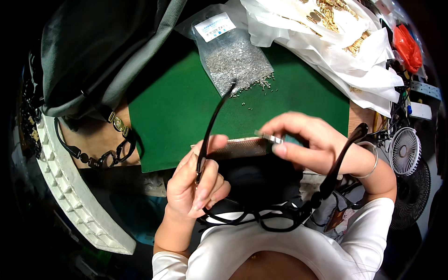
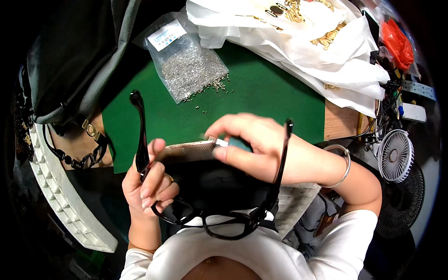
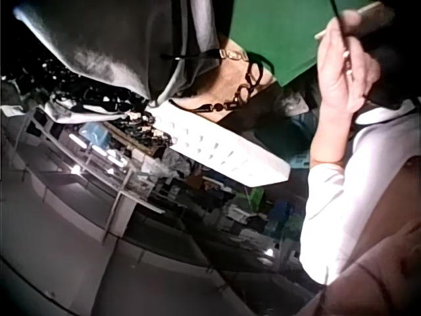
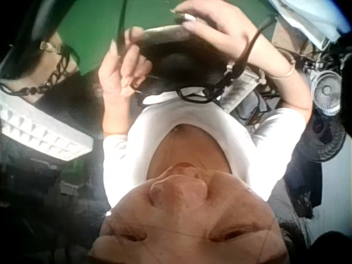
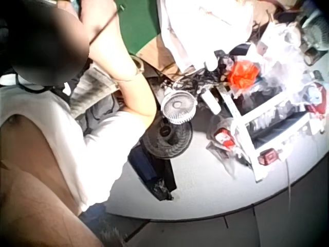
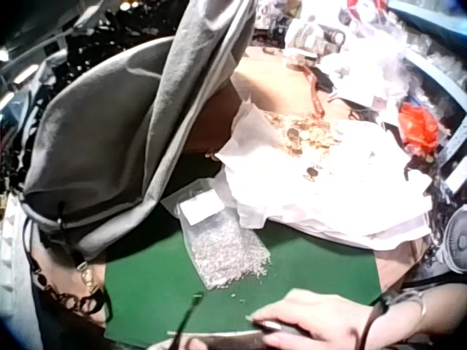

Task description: The person repeatedly picks up black eyeglass frames and uses a small screwdriver to tighten screws on the hinges. They handle multiple frames one at a time, placing each finished unit into a nearby bin. The workspace contains scattered hardware and other frames.

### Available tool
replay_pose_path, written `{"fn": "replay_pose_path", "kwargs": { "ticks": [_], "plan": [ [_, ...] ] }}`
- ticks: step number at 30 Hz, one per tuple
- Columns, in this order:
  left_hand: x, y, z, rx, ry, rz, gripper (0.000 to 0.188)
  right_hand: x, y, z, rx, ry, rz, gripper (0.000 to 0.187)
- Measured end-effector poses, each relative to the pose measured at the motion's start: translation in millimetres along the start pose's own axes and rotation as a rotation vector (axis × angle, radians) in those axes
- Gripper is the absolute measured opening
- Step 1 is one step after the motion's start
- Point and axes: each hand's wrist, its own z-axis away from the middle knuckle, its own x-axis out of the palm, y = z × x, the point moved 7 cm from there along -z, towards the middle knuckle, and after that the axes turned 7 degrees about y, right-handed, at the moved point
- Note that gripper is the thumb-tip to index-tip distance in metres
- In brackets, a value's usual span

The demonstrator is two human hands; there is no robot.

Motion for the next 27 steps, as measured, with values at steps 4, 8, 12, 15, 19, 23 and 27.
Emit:
{"fn": "replay_pose_path", "kwargs": {
  "ticks": [4,8,12,15,19,23,27],
  "plan": [
    [1,-19,-15,-0.077,0.145,-0.091,0.029,-9,-3,-7,-0.220,0.418,0.661,0.031],
    [5,-8,-9,0.082,0.073,-0.073,0.034,-2,-3,-8,-0.279,0.466,0.802,0.031],
    [-10,-15,-1,0.084,-0.068,0.051,0.045,1,-1,-13,-0.264,0.427,0.825,0.031],
    [-10,-7,-4,0.052,-0.110,0.222,0.044,2,-1,-13,-0.282,0.424,0.844,0.031],
    [-5,-11,-14,-0.092,-0.037,0.310,0.040,3,-3,-13,-0.305,0.428,0.891,0.034],
    [-5,-11,-16,-0.113,-0.075,0.430,0.039,10,-5,-16,-0.371,0.412,0.999,0.036],
    [-8,-13,-16,-0.114,-0.083,0.392,0.040,14,-7,-15,-0.402,0.422,1.122,0.037]
  ]
}}
